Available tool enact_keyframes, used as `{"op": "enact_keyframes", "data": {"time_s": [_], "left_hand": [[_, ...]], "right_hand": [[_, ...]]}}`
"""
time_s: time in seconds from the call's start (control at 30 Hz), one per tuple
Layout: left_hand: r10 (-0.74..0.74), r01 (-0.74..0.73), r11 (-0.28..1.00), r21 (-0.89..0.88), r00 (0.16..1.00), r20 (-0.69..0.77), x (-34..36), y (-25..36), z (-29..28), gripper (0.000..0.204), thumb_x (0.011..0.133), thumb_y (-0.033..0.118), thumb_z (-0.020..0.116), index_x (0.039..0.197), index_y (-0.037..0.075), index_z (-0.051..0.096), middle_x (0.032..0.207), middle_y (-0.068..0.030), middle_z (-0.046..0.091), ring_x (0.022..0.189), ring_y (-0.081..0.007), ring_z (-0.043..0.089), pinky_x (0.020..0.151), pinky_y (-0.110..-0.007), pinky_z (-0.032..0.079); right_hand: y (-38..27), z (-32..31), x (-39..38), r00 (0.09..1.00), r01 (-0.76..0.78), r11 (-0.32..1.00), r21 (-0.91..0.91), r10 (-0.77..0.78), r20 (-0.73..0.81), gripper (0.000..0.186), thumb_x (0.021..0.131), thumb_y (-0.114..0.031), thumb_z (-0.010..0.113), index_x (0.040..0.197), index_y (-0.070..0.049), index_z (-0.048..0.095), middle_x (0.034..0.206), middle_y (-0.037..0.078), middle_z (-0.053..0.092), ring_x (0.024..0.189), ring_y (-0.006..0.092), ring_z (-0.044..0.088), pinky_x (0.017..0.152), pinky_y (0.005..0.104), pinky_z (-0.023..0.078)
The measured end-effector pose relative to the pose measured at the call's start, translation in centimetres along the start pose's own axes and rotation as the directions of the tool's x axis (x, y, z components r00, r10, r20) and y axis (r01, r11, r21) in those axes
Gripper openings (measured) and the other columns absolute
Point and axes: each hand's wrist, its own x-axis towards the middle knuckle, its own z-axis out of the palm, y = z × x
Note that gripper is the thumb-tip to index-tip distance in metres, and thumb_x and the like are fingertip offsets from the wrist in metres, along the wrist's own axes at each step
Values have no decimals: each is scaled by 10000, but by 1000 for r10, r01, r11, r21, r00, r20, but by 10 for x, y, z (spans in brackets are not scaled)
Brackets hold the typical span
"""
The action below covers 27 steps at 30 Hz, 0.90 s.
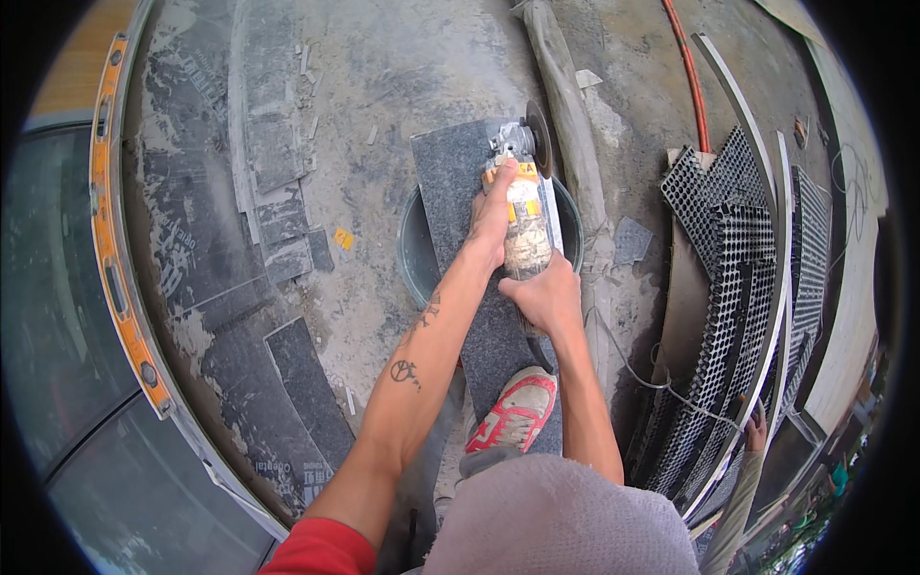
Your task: The person uses an angle grinder to cut a dark rectangular tile resting on a bucket. They hold the tile with their left hand and guide the grinder with their right hand along a marked line, then briefly lift the grinder to inspect the cut.
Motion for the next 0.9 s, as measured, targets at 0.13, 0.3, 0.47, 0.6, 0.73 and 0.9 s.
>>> {"op": "enact_keyframes", "data": {"time_s": [0.13, 0.3, 0.47, 0.6, 0.73, 0.9], "left_hand": [[3, -3, 1000, 5, 1000, 1, 3, 1, -1, 569, 911, 602, 558, 1079, 63, 623, 795, -110, 648, 640, -231, 650, 563, -362, 555], [0, 0, 1000, -16, 1000, 29, 9, 9, 1, 578, 892, 625, 574, 1057, 74, 623, 781, -101, 645, 633, -221, 649, 554, -353, 555], [-30, 30, 999, 11, 998, -50, 6, 19, 10, 583, 887, 630, 579, 1060, 75, 629, 783, -100, 645, 647, -224, 651, 572, -356, 558], [-31, 33, 999, 26, 998, -62, -3, 20, 14, 595, 893, 625, 573, 1089, 67, 634, 807, -105, 646, 686, -227, 656, 615, -371, 567], [-8, 8, 999, 31, 1000, -10, 1, 9, 5, 598, 899, 620, 569, 1112, 64, 630, 822, -108, 647, 707, -235, 658, 633, -377, 568], [16, -16, 999, 28, 1000, -3, -1, 3, 2, 598, 900, 619, 567, 1109, 62, 626, 827, -113, 650, 692, -237, 654, 618, -375, 565]], "right_hand": [[0, 3, 2, 1000, 11, 1000, 0, -11, -17, 583, 584, -221, 770, 1068, 69, 624, 964, 238, 709, 913, 354, 701, 844, 398, 537], [-12, -5, 9, 999, 10, 1000, 23, -11, 44, 585, 568, -239, 774, 1035, 86, 637, 936, 245, 710, 892, 348, 706, 830, 392, 542], [-32, -20, 6, 989, -73, 995, 64, 64, 131, 607, 554, -264, 784, 1023, 96, 643, 927, 251, 710, 879, 338, 711, 820, 384, 546], [-21, -14, 8, 996, -46, 997, 54, 42, 81, 593, 567, -249, 779, 1026, 97, 638, 925, 256, 708, 877, 340, 710, 826, 383, 545], [-5, -4, 6, 1000, 2, 999, 41, -3, 29, 575, 580, -234, 774, 1042, 78, 635, 938, 247, 708, 903, 346, 705, 843, 388, 539], [1, -2, 5, 998, 45, 999, -17, -44, 35, 585, 635, -241, 741, 1088, 103, 603, 977, 289, 690, 954, 401, 689, 836, 436, 548]]}}
